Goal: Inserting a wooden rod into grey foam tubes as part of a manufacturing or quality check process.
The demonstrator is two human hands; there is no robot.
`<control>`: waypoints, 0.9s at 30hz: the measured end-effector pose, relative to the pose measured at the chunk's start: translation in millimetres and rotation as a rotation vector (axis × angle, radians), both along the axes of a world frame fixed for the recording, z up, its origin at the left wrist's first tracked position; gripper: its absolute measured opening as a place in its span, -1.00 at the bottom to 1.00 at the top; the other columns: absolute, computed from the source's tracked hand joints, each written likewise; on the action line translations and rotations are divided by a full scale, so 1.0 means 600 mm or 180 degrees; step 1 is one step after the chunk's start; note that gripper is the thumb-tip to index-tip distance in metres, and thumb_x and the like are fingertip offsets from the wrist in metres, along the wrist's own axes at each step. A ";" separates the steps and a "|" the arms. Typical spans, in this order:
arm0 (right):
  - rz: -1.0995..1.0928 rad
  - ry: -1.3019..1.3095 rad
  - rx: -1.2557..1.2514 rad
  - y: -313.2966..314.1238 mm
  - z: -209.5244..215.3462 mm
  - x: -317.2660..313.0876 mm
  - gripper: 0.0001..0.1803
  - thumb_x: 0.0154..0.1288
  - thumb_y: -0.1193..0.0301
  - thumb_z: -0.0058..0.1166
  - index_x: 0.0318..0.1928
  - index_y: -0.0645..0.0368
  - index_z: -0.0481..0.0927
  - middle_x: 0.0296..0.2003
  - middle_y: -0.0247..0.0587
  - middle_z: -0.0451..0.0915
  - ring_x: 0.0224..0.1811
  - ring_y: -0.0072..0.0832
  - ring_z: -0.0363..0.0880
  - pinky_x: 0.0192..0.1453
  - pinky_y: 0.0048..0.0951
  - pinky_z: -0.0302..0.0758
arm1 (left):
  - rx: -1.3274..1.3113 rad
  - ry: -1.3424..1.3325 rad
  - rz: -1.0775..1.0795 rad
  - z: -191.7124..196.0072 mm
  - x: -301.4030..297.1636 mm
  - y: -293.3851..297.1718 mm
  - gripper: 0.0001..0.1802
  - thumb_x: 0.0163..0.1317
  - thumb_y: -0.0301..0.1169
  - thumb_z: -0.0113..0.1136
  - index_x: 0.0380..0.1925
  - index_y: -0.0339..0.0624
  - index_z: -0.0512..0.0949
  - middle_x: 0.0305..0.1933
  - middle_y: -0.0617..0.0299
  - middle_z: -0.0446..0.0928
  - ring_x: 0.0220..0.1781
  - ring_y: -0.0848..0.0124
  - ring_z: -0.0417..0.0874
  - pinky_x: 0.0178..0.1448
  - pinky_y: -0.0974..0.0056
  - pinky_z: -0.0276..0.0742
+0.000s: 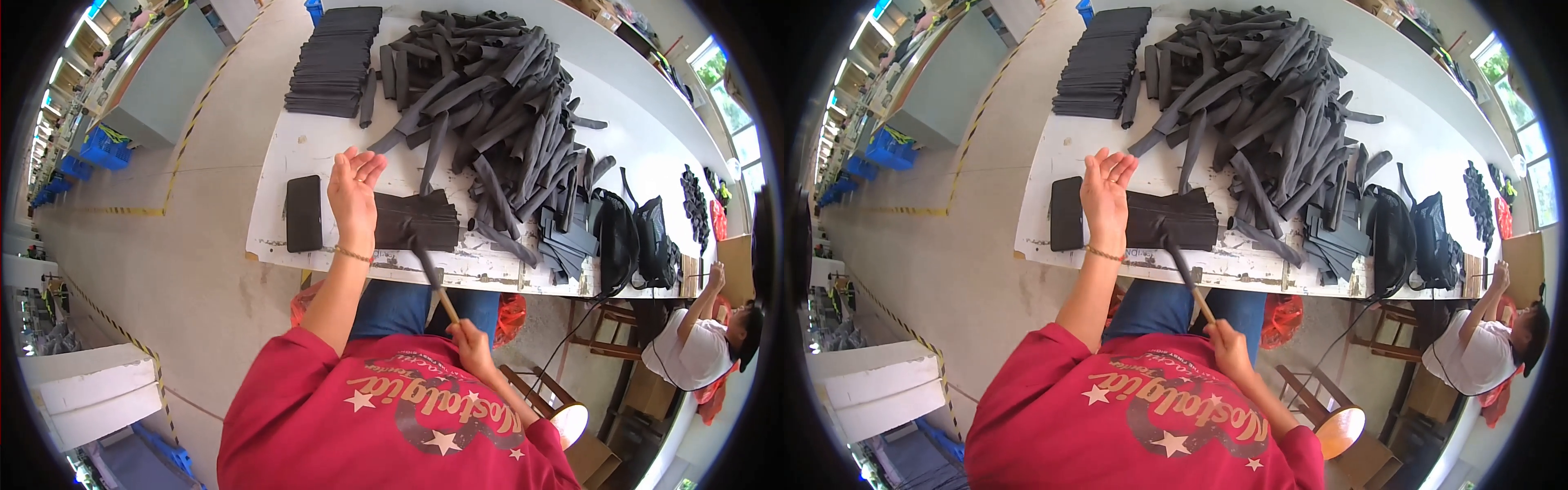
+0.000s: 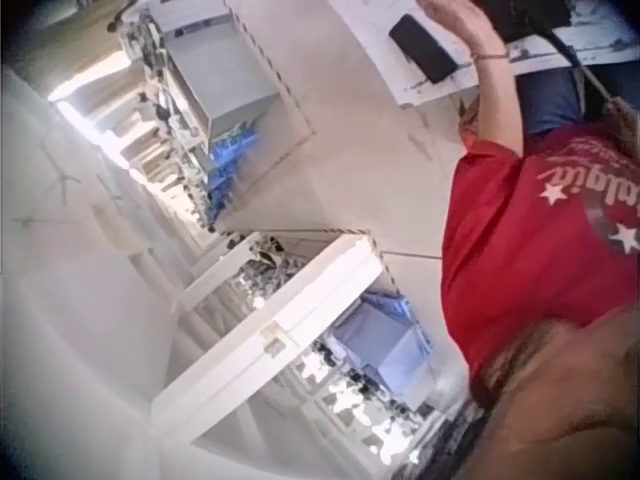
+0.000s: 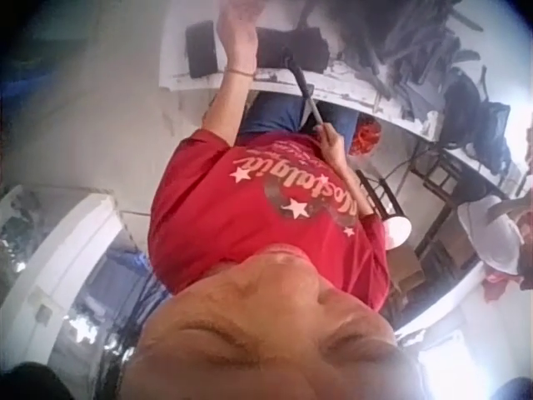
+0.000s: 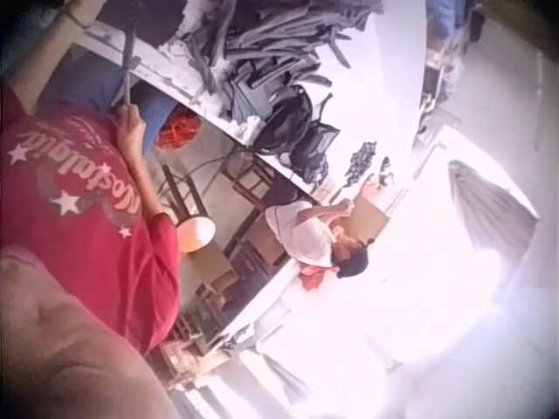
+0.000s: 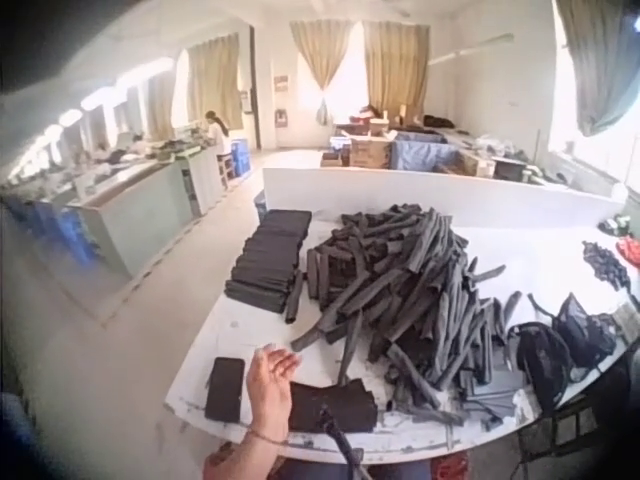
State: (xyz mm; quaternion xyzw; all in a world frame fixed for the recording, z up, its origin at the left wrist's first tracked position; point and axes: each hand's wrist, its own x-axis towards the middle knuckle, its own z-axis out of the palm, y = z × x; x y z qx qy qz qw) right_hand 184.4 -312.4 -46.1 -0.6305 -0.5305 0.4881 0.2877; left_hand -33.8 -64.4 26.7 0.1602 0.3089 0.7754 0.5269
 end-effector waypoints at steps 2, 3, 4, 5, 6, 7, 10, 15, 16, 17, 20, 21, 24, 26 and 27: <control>-0.0058 0.0093 0.0157 0.026 0.020 -0.005 -0.81 0.44 0.41 -0.07 -0.27 0.27 0.52 -0.67 -0.22 0.40 -0.62 -0.57 0.34 -0.51 -0.43 0.33 | -0.0175 0.0596 0.0240 -0.047 0.003 -0.036 -0.61 0.44 -0.14 -0.02 0.00 -0.25 0.41 -0.32 0.24 0.47 -0.33 0.47 0.54 -0.11 0.34 0.54; -0.0028 0.0111 0.0166 0.036 0.024 -0.007 -0.81 0.45 0.41 -0.07 -0.26 0.27 0.52 -0.67 -0.24 0.38 -0.61 -0.58 0.32 -0.51 -0.44 0.33 | -0.0372 0.1175 0.0482 -0.077 0.008 -0.064 -0.61 0.45 -0.13 -0.04 0.00 -0.24 0.40 -0.22 0.23 0.47 -0.23 0.46 0.55 -0.05 0.34 0.54; -0.0007 0.0123 0.0171 0.045 0.028 -0.007 -0.82 0.45 0.41 -0.07 -0.25 0.27 0.53 -0.67 -0.26 0.36 -0.61 -0.59 0.30 -0.51 -0.45 0.32 | -0.0643 0.1253 -0.0011 -0.096 0.021 -0.094 -0.58 0.44 -0.10 -0.04 0.04 -0.22 0.37 -0.12 0.25 0.46 -0.10 0.47 0.55 -0.02 0.32 0.55; 0.0058 0.0094 0.0108 0.055 0.040 -0.013 -0.81 0.45 0.41 -0.08 -0.27 0.27 0.51 -0.67 -0.31 0.32 -0.60 -0.61 0.27 -0.52 -0.46 0.29 | -0.0835 0.0968 -0.0265 -0.099 0.049 -0.121 -0.56 0.42 -0.08 -0.01 0.04 -0.23 0.33 -0.13 0.20 0.48 -0.13 0.44 0.58 -0.13 0.29 0.59; 0.0068 0.0102 0.0092 0.057 0.034 -0.014 -0.81 0.45 0.41 -0.08 -0.27 0.27 0.51 -0.67 -0.31 0.32 -0.60 -0.61 0.27 -0.52 -0.46 0.29 | -0.0572 0.0455 -0.0985 -0.081 0.073 -0.138 -0.60 0.39 -0.09 0.04 -0.11 -0.25 0.40 -0.36 0.18 0.52 -0.40 0.40 0.60 -0.40 0.27 0.57; 0.0160 0.0126 0.0090 0.057 0.022 -0.016 -0.79 0.47 0.40 -0.09 -0.28 0.27 0.51 -0.65 -0.34 0.33 -0.58 -0.65 0.28 -0.51 -0.50 0.28 | -0.0662 0.0380 -0.1321 -0.079 0.075 -0.142 -0.62 0.39 -0.10 0.06 -0.21 -0.25 0.42 -0.50 0.20 0.47 -0.54 0.40 0.55 -0.50 0.28 0.52; 0.0202 0.0290 -0.0008 0.034 0.022 -0.035 -0.76 0.49 0.38 -0.12 -0.30 0.27 0.48 -0.64 -0.39 0.32 -0.55 -0.68 0.26 -0.48 -0.53 0.28 | -0.0636 0.0317 -0.1636 -0.061 0.064 -0.114 -0.62 0.38 -0.13 0.08 -0.45 -0.23 0.43 -0.79 0.30 0.31 -0.81 0.45 0.36 -0.70 0.33 0.34; 0.0618 0.1078 -0.0867 -0.011 0.039 0.003 -0.77 0.45 0.35 -0.04 -0.30 0.29 0.48 -0.61 -0.24 0.43 -0.54 -0.62 0.34 -0.46 -0.41 0.36 | -0.0460 -0.0149 -0.0662 -0.038 0.007 -0.053 -0.62 0.42 -0.09 -0.01 -0.50 -0.08 0.38 -0.78 0.43 0.15 -0.82 0.58 0.12 -0.74 0.43 -0.02; 0.0620 0.1072 -0.0852 -0.023 0.042 0.018 -0.77 0.45 0.35 -0.04 -0.30 0.29 0.48 -0.61 -0.24 0.43 -0.54 -0.62 0.34 -0.46 -0.41 0.36 | -0.0300 -0.0181 -0.0219 -0.036 -0.029 -0.024 -0.62 0.43 -0.09 -0.04 -0.50 -0.06 0.36 -0.76 0.45 0.12 -0.80 0.59 0.08 -0.73 0.42 -0.06; 0.0808 0.0798 -0.0713 -0.044 0.047 0.037 -0.76 0.44 0.34 -0.02 -0.30 0.28 0.50 -0.60 -0.25 0.44 -0.54 -0.63 0.33 -0.47 -0.42 0.36 | -0.0073 -0.0118 -0.0191 -0.023 -0.069 0.008 -0.64 0.43 -0.10 -0.06 -0.50 -0.05 0.35 -0.75 0.45 0.11 -0.78 0.59 0.08 -0.71 0.42 -0.03; 0.1039 0.0003 -0.0210 -0.047 0.067 0.087 -0.76 0.39 0.31 0.07 -0.31 0.27 0.55 -0.61 -0.36 0.41 -0.56 -0.65 0.30 -0.49 -0.44 0.32 | -0.0111 -0.0050 0.0083 0.014 -0.087 0.052 -0.65 0.44 -0.13 -0.10 -0.50 -0.04 0.33 -0.74 0.44 0.11 -0.76 0.58 0.10 -0.67 0.41 0.03; 0.0507 0.0126 0.0242 -0.031 0.057 0.086 -0.78 0.30 0.34 0.19 -0.19 0.24 0.55 -0.66 -0.40 0.34 -0.58 -0.68 0.26 -0.51 -0.49 0.28 | -0.0347 -0.0091 0.0273 0.020 -0.069 0.065 -0.66 0.45 -0.16 -0.12 -0.51 -0.04 0.32 -0.74 0.43 0.11 -0.75 0.57 0.12 -0.65 0.41 0.06; -0.0462 0.0202 0.0970 0.096 0.109 -0.005 -0.54 0.17 0.46 0.31 0.06 0.17 0.45 -0.66 -0.44 0.25 -0.60 -0.73 0.19 -0.53 -0.60 0.18 | -0.0758 -0.0296 0.0375 -0.015 0.011 0.036 -0.67 0.44 -0.19 -0.12 -0.52 -0.04 0.32 -0.74 0.43 0.12 -0.74 0.53 0.13 -0.62 0.39 0.10; -0.0629 0.0287 0.1577 0.178 0.094 -0.053 -0.64 0.20 0.51 0.25 0.02 0.17 0.51 -0.61 -0.58 0.21 -0.60 -0.75 0.10 -0.52 -0.66 0.05 | -0.1109 -0.0534 -0.0047 -0.048 0.060 0.006 -0.68 0.43 -0.21 -0.11 -0.52 -0.05 0.31 -0.69 0.40 0.19 -0.71 0.51 0.17 -0.59 0.36 0.13; -0.0518 0.0216 0.1909 0.210 0.091 -0.061 -0.77 0.28 0.48 0.18 -0.05 0.17 0.55 -0.61 -0.60 0.24 -0.61 -0.78 0.11 -0.54 -0.68 0.06 | -0.1175 -0.0789 -0.0083 -0.051 0.077 -0.006 -0.68 0.43 -0.21 -0.11 -0.53 -0.04 0.30 -0.66 0.38 0.22 -0.68 0.51 0.21 -0.57 0.37 0.16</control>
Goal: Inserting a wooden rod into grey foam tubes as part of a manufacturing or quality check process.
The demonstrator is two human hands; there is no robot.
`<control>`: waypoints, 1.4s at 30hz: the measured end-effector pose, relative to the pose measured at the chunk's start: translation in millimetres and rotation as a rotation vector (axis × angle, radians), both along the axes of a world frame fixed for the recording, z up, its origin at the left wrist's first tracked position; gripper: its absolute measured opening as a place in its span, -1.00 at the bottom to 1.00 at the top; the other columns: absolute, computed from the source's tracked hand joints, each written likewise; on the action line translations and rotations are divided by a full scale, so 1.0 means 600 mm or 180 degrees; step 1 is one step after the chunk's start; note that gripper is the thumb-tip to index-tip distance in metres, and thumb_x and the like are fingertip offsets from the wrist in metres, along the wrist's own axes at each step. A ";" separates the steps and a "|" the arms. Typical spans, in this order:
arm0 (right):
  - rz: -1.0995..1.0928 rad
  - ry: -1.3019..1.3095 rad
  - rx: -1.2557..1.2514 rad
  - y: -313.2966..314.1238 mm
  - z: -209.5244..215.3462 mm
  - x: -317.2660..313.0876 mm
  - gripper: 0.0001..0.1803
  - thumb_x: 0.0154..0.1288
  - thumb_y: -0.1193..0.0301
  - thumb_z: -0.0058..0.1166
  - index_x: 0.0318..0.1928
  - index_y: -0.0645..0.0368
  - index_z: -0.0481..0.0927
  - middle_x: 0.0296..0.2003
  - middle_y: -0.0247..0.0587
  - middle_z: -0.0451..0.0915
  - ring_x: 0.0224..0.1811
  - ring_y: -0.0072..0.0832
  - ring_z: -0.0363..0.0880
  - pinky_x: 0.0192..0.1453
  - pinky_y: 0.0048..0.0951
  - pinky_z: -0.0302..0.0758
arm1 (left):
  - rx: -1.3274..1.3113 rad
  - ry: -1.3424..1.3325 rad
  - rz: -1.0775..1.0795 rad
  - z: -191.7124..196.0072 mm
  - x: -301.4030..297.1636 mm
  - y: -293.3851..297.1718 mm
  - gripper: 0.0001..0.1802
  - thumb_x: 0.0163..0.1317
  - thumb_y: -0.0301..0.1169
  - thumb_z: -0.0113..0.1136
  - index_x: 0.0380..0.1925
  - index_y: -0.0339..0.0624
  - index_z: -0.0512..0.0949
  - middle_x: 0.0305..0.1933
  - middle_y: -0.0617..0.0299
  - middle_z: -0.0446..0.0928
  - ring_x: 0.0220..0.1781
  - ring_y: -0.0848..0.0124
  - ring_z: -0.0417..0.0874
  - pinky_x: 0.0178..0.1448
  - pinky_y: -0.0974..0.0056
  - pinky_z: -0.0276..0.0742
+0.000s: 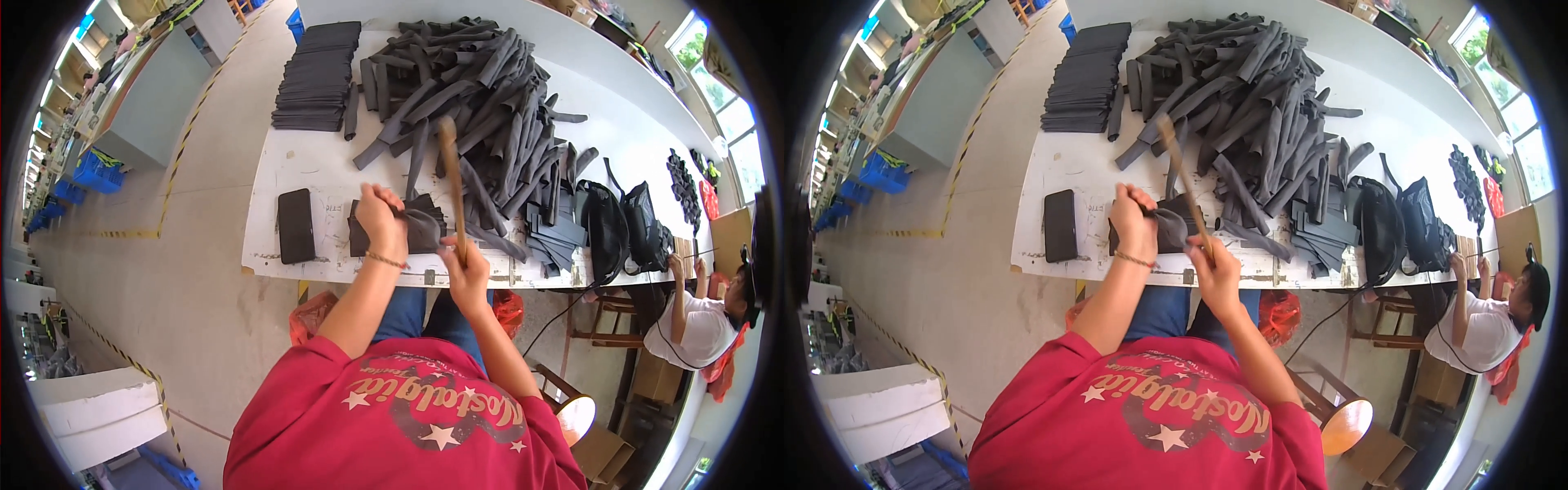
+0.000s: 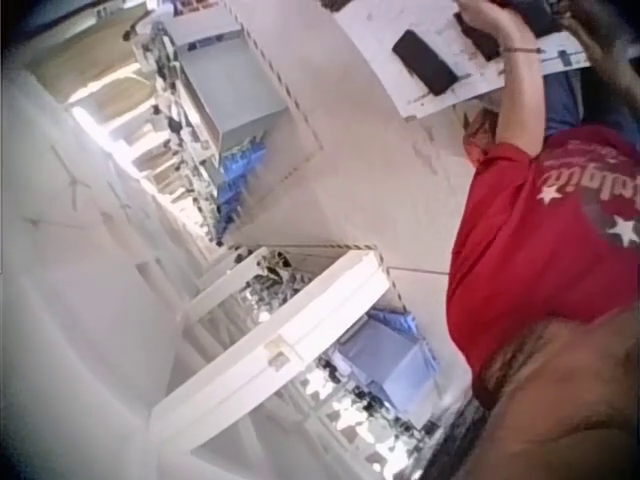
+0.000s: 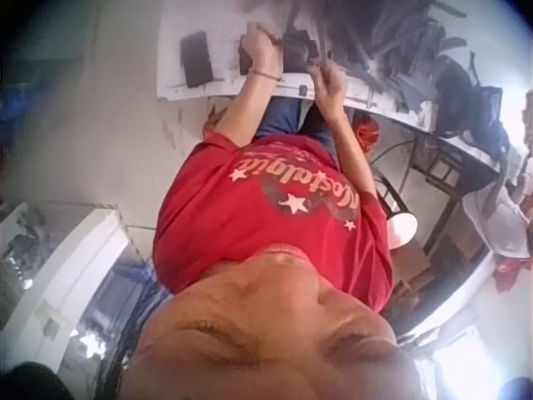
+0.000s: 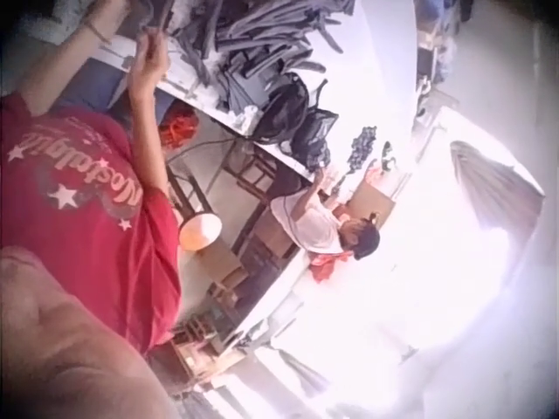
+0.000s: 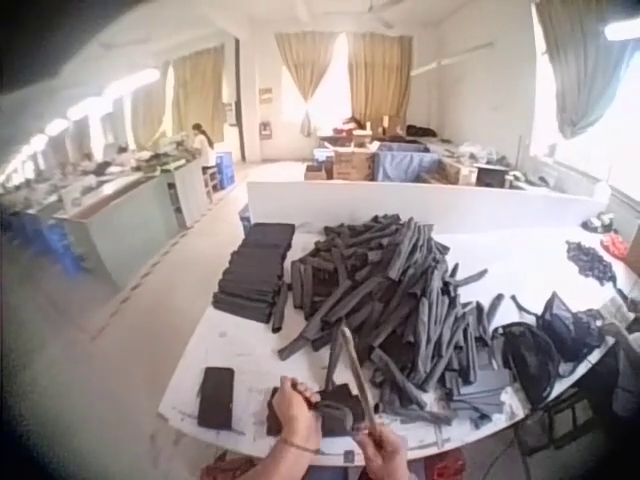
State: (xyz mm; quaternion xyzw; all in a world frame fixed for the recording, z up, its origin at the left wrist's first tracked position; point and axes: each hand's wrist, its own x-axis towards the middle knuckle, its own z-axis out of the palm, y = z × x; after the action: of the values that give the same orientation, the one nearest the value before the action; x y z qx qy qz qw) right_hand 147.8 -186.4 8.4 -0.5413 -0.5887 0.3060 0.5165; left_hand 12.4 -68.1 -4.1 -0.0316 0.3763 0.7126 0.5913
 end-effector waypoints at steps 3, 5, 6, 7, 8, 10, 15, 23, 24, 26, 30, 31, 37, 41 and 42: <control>-0.0102 0.1233 -0.0327 0.033 0.003 0.006 -0.87 0.34 0.44 0.14 -0.17 0.22 0.57 -0.56 -0.56 0.35 -0.57 -0.77 0.19 -0.52 -0.65 0.14 | -0.0007 -0.0254 -0.0138 -0.013 -0.007 -0.019 -0.71 0.41 -0.20 -0.07 -0.44 -0.11 0.39 -0.54 0.34 0.36 -0.58 0.49 0.33 -0.49 0.39 0.26; -0.0093 0.1922 -0.0680 0.042 0.026 0.025 -0.87 0.38 0.39 0.11 -0.22 0.19 0.55 -0.55 -0.63 0.31 -0.53 -0.84 0.17 -0.48 -0.70 0.12 | 0.0134 0.0926 -0.1072 0.028 -0.009 -0.024 -0.69 0.39 -0.16 0.01 -0.27 -0.21 0.47 -0.48 0.32 0.44 -0.47 0.48 0.46 -0.38 0.42 0.36; -0.0093 0.1634 -0.0702 0.046 0.026 0.029 -0.87 0.38 0.40 0.10 -0.24 0.21 0.55 -0.55 -0.59 0.33 -0.53 -0.80 0.21 -0.47 -0.68 0.16 | 0.0439 0.1699 -0.1357 0.030 -0.017 -0.022 -0.59 0.35 -0.10 0.09 -0.12 -0.29 0.47 -0.42 0.27 0.49 -0.39 0.48 0.54 -0.36 0.40 0.43; -0.0099 0.1343 -0.0725 0.051 0.026 0.035 -0.87 0.38 0.41 0.10 -0.25 0.23 0.54 -0.55 -0.55 0.35 -0.53 -0.76 0.24 -0.46 -0.65 0.19 | 0.0429 0.1698 -0.1362 0.031 -0.015 -0.026 -0.59 0.35 -0.10 0.09 -0.12 -0.29 0.47 -0.42 0.27 0.49 -0.39 0.48 0.54 -0.36 0.40 0.43; -0.0042 0.0853 -0.0333 0.063 0.026 0.038 -0.87 0.37 0.43 0.09 -0.27 0.26 0.54 -0.54 -0.48 0.37 -0.53 -0.71 0.27 -0.45 -0.61 0.22 | 0.1321 0.2319 -0.2470 0.031 -0.010 -0.033 -0.61 0.36 -0.10 0.09 -0.17 -0.27 0.48 -0.47 0.28 0.48 -0.44 0.49 0.54 -0.39 0.40 0.44; 0.0006 -0.0332 0.0269 0.078 0.037 0.046 -0.87 0.38 0.46 0.05 -0.29 0.28 0.49 -0.53 -0.43 0.39 -0.46 -0.66 0.31 -0.37 -0.60 0.28 | 0.1883 0.2365 -0.3922 0.026 0.007 -0.060 -0.64 0.39 -0.12 0.05 -0.28 -0.25 0.48 -0.59 0.30 0.43 -0.58 0.51 0.47 -0.44 0.39 0.43; -0.1020 0.0445 0.0484 0.136 0.078 0.042 -0.85 0.44 0.43 -0.04 -0.33 0.15 0.49 -0.58 -0.57 0.28 -0.61 -0.83 0.10 -0.56 -0.69 0.02 | 0.1551 0.1861 -0.3496 0.012 0.041 -0.131 -0.60 0.49 -0.18 -0.16 -0.43 -0.25 0.38 -0.70 0.26 0.38 -0.69 0.51 0.40 -0.52 0.40 0.40; -0.1490 0.0327 0.1017 0.299 0.132 -0.012 -0.78 0.43 0.37 -0.04 -0.26 0.32 0.51 -0.56 -0.27 0.41 -0.49 -0.60 0.31 -0.38 -0.50 0.30 | 0.1188 0.1739 -0.2875 -0.005 0.005 -0.193 -0.66 0.48 -0.29 -0.25 -0.48 -0.21 0.29 -0.56 0.09 0.53 -0.64 0.47 0.47 -0.50 0.43 0.41; -0.1428 0.0257 0.0600 0.335 0.142 0.013 -0.74 0.42 0.34 -0.02 -0.21 0.35 0.53 -0.55 -0.20 0.46 -0.49 -0.55 0.37 -0.35 -0.45 0.35 | 0.1197 0.2121 -0.3059 -0.031 0.000 -0.209 -0.66 0.46 -0.28 -0.20 -0.48 -0.23 0.33 -0.57 0.11 0.53 -0.65 0.46 0.47 -0.51 0.40 0.41; -0.1382 -0.0185 0.0457 0.386 0.134 0.045 -0.69 0.41 0.29 0.00 -0.12 0.35 0.50 -0.48 -0.16 0.52 -0.46 -0.51 0.41 -0.31 -0.44 0.38 | 0.1524 0.3510 -0.2846 -0.044 -0.008 -0.203 -0.72 0.38 -0.32 -0.06 -0.47 -0.23 0.45 -0.55 0.14 0.54 -0.63 0.33 0.51 -0.47 0.30 0.43; -0.1025 -0.0388 0.0394 0.321 0.079 0.077 -0.68 0.43 0.24 0.01 -0.04 0.26 0.48 -0.45 -0.21 0.51 -0.46 -0.51 0.37 -0.29 -0.45 0.37 | 0.2369 0.5243 -0.1649 -0.019 -0.016 -0.096 -0.84 0.12 -0.35 0.27 -0.42 -0.18 0.54 -0.46 0.20 0.50 -0.34 0.22 0.56 -0.26 0.22 0.47; -0.0871 -0.0435 0.0209 0.279 0.074 0.081 -0.71 0.45 0.26 -0.01 -0.02 0.22 0.49 -0.47 -0.26 0.45 -0.47 -0.56 0.30 -0.32 -0.50 0.34 | 0.2540 0.5775 -0.1779 -0.043 -0.022 -0.078 -0.84 0.06 -0.35 0.31 -0.44 -0.16 0.55 -0.46 0.21 0.49 -0.32 0.22 0.55 -0.22 0.20 0.47; -0.0225 -0.1485 -0.0202 0.024 0.021 0.238 -0.79 0.25 0.57 0.09 -0.10 0.32 0.58 -0.45 -0.05 0.52 -0.47 -0.31 0.48 -0.34 -0.49 0.39 | 0.2000 0.5056 -0.2755 -0.057 -0.040 -0.051 -0.84 -0.02 -0.40 0.38 -0.49 -0.23 0.60 -0.43 0.20 0.53 -0.32 0.27 0.57 -0.22 0.23 0.49; 0.0185 -0.2174 -0.0575 -0.067 0.038 0.293 -0.79 0.21 0.50 0.14 -0.12 0.15 0.64 -0.53 -0.10 0.46 -0.56 -0.21 0.44 -0.43 -0.31 0.38 | 0.1597 0.4380 -0.3089 -0.023 -0.054 -0.046 -0.84 0.02 -0.45 0.39 -0.41 -0.28 0.63 -0.42 0.22 0.55 -0.42 0.45 0.59 -0.30 0.38 0.49; 0.0204 -0.2203 -0.0597 -0.076 0.043 0.296 -0.79 0.21 0.47 0.15 -0.12 0.08 0.66 -0.56 -0.16 0.43 -0.59 -0.24 0.44 -0.45 -0.25 0.36 | 0.1564 0.4367 -0.3123 -0.020 -0.055 -0.044 -0.83 0.02 -0.45 0.39 -0.41 -0.28 0.63 -0.41 0.22 0.56 -0.41 0.45 0.59 -0.29 0.38 0.49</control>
State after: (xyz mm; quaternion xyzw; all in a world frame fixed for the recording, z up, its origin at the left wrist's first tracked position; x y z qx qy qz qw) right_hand 325.5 -232.0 34.3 -0.6392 -0.7148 0.1734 0.2247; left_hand -20.8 -94.8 -16.0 0.6972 0.4559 0.3008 0.4643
